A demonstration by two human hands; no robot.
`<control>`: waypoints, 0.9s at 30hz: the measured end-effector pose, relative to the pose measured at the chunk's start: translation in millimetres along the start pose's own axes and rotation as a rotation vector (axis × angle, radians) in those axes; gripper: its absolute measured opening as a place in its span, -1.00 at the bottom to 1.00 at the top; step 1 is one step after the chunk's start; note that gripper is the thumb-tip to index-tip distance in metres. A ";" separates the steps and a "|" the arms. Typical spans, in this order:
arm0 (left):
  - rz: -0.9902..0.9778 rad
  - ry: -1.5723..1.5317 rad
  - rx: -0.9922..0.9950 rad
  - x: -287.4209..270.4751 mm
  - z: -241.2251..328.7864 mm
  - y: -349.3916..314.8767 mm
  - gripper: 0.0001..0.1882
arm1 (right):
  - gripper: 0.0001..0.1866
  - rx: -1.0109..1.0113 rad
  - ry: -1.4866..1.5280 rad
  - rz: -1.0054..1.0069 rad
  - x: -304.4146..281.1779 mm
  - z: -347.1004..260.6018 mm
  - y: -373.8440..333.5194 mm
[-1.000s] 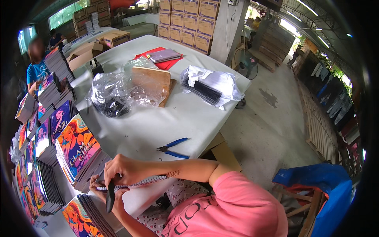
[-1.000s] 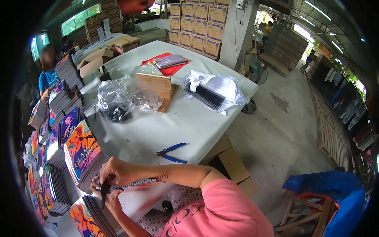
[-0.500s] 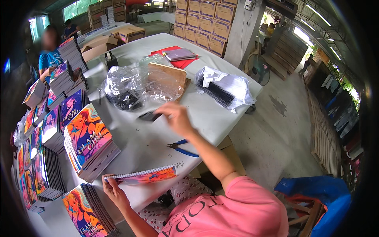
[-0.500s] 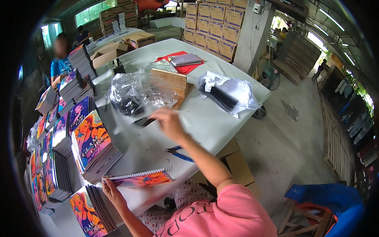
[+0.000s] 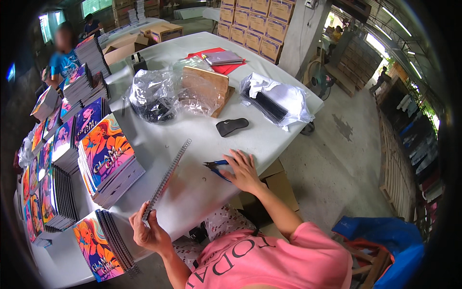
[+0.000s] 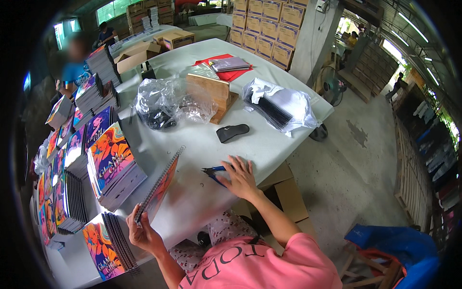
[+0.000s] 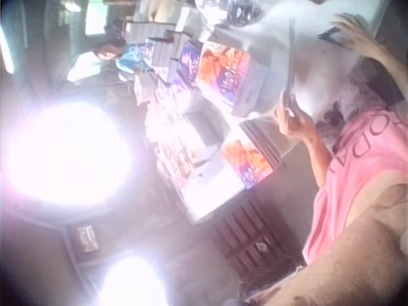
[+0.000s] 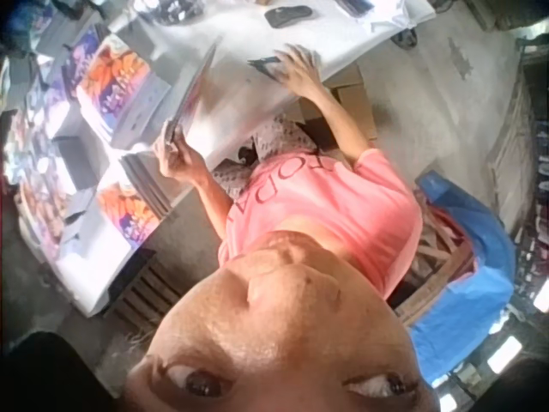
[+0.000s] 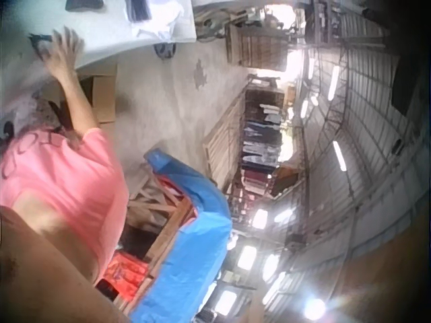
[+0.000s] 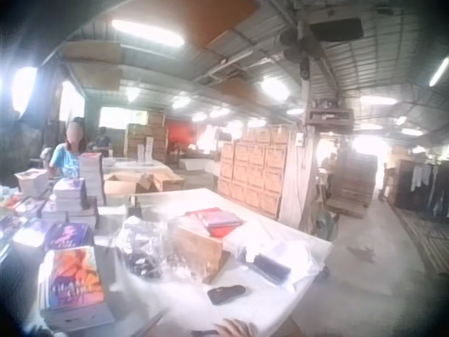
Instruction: The person picks up a spiral-bound notebook, trims the excess metal binding wire using blue-handled cutters, and crimps the trimmed end with a black hand tool before placing it onto a stack.
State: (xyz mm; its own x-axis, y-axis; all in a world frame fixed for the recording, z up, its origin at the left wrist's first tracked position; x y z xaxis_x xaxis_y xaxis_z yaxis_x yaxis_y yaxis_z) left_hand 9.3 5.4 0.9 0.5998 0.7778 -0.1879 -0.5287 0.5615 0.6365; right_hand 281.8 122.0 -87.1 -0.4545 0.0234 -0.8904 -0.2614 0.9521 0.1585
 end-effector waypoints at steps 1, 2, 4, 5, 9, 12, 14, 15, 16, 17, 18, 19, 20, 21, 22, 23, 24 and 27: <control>0.017 0.023 0.034 1.3 2.3 0.5 -0.74 | -0.22 -0.020 0.070 0.007 3.7 1.2 -2.9; 0.037 0.050 0.068 3.2 4.7 2.0 -0.73 | -0.20 0.003 0.047 0.032 4.4 3.1 -7.1; 0.052 0.121 0.124 0.6 7.3 4.4 -0.70 | -0.25 0.074 -0.013 -0.048 -5.3 -21.2 -12.4; 0.064 0.165 0.147 1.9 9.3 5.9 -0.69 | -0.27 0.098 -0.046 -0.094 -8.7 -28.6 -12.5; 0.053 0.187 0.204 9.6 15.5 10.5 -0.62 | -0.33 -0.007 -0.082 0.044 12.4 -30.8 -11.3; 0.098 0.137 0.236 9.1 12.5 10.7 -0.60 | -0.38 0.020 0.155 0.116 14.5 -40.5 -3.6; 0.117 0.128 0.241 8.6 9.7 9.2 -0.60 | -0.44 -0.152 0.605 0.159 -17.2 -88.4 -7.3; 0.130 0.127 0.240 8.1 9.6 9.3 -0.60 | -0.47 -0.223 0.825 0.181 -39.2 -114.0 -14.3; 0.136 0.125 0.236 6.9 9.2 9.3 -0.59 | -0.51 -0.348 0.690 0.116 -58.7 -137.3 -24.8; 0.132 0.116 0.236 7.7 8.7 9.2 -0.59 | -0.54 -0.461 0.551 0.061 -72.3 -154.4 -34.8; 0.138 0.126 0.234 8.0 8.8 9.7 -0.59 | -0.56 -0.514 0.486 0.081 -77.4 -166.3 -39.5; 0.124 0.128 0.223 7.6 9.4 9.7 -0.59 | -0.57 -0.569 0.419 0.102 -80.4 -176.6 -41.9; 0.109 0.129 0.210 6.2 10.7 9.3 -0.59 | -0.59 -0.623 0.352 0.124 -80.9 -182.6 -43.2; 0.095 0.128 0.205 5.7 12.5 8.5 -0.59 | -0.58 -0.611 0.348 0.124 -80.0 -183.3 -44.4; 0.090 0.127 0.215 5.6 14.0 7.9 -0.58 | -0.57 -0.598 0.344 0.124 -79.4 -183.4 -45.3; 0.085 0.125 0.224 5.5 15.2 7.3 -0.58 | -0.57 -0.585 0.340 0.123 -79.2 -182.9 -45.7; 0.075 0.127 0.230 4.9 15.7 7.2 -0.57 | -0.57 -0.587 0.318 0.123 -79.2 -183.4 -45.0; 0.120 0.154 0.251 6.0 14.0 6.2 -0.54 | -0.57 -0.547 0.391 0.024 -79.1 -182.3 -43.9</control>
State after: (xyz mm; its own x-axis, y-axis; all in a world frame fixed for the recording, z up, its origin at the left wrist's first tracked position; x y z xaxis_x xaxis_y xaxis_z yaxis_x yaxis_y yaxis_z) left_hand 18.0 9.6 14.2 0.4336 0.8789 -0.1989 -0.4139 0.3903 0.8224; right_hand 173.9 22.8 54.1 -0.7137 -0.1673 -0.6801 -0.5940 0.6591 0.4612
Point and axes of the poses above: each hand's wrist, its own y-axis towards the middle knuckle, its own x-axis out of the palm, z = x × y, the point moved 1 cm from there along y, towards the middle knuckle, and after that the axes turned 6 degrees about y, right-handed, at the moved point
